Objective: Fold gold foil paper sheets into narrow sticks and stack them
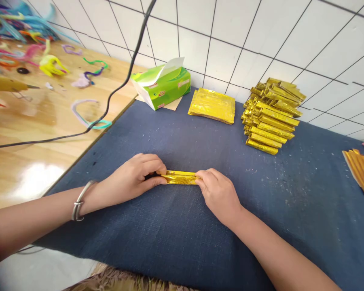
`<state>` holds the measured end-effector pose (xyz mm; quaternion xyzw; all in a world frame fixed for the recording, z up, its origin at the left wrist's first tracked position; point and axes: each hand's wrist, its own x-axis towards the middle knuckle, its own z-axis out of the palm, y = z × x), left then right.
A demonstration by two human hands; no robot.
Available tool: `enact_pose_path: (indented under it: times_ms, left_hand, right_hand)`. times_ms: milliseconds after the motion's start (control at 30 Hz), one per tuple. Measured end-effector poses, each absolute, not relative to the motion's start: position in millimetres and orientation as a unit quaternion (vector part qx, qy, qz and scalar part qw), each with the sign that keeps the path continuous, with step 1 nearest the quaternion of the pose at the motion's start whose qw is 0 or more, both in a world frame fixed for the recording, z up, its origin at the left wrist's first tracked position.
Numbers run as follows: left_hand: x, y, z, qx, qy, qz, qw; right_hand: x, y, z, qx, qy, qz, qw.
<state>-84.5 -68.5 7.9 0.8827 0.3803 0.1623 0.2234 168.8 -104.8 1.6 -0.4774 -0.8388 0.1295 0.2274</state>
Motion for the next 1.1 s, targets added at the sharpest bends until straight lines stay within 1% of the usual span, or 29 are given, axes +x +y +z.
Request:
enact_pose_path:
  times_ms: [200, 500, 833, 1100]
  left_hand:
    - [-85, -67, 4, 0.884, 0.359, 0.193, 0.230]
    - [-83, -64, 8, 0.874, 0.387, 0.170, 0.238]
    - [-80, -68, 8, 0.869, 0.418, 0.160, 0.212]
    - [-77, -70, 7, 0.875, 0.419, 0.156, 0.185]
  right_hand:
    - [169, -103, 7, -0.497, -0.824, 0.173, 0.208]
    - [166, -98, 11, -0.523, -0.809, 0.203, 0.174]
    - [161, -97, 15, -0.552, -0.790, 0.212, 0.163]
    - [159, -98, 14, -0.561, -0.788, 0.193, 0.165]
